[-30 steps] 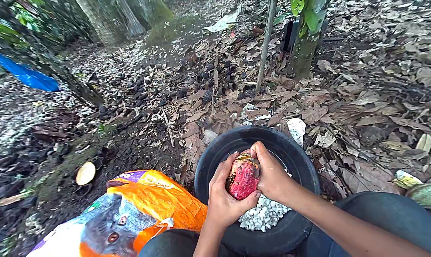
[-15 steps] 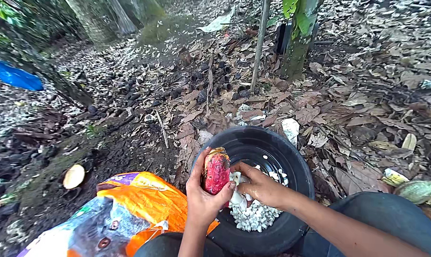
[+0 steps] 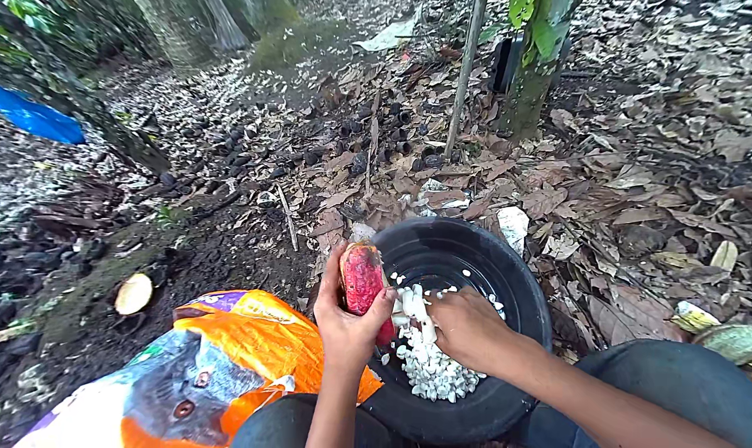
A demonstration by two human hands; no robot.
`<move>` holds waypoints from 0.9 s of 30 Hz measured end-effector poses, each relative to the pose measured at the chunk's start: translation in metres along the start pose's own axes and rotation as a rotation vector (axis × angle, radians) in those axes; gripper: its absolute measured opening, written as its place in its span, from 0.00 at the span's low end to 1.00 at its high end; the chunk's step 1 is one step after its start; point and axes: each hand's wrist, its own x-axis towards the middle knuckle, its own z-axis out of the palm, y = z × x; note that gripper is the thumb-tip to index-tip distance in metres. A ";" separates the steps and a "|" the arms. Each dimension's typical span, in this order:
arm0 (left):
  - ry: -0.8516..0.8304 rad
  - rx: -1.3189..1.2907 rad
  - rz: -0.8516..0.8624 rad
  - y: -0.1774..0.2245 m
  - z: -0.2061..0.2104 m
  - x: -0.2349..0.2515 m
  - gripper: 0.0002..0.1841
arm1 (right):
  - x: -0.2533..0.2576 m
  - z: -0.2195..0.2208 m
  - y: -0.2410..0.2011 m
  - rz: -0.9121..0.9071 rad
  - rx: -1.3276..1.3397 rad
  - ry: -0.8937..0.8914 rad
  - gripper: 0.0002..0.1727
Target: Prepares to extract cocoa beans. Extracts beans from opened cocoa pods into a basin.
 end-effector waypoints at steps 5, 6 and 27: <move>0.085 -0.044 0.011 -0.002 -0.011 0.009 0.48 | 0.002 0.001 0.020 0.055 0.074 0.012 0.35; 0.102 -0.054 0.004 -0.002 -0.014 0.010 0.48 | 0.003 0.001 0.025 0.042 0.139 0.055 0.34; 0.038 -0.197 0.028 0.002 0.003 -0.004 0.52 | 0.022 0.042 0.026 0.048 0.892 -0.276 0.19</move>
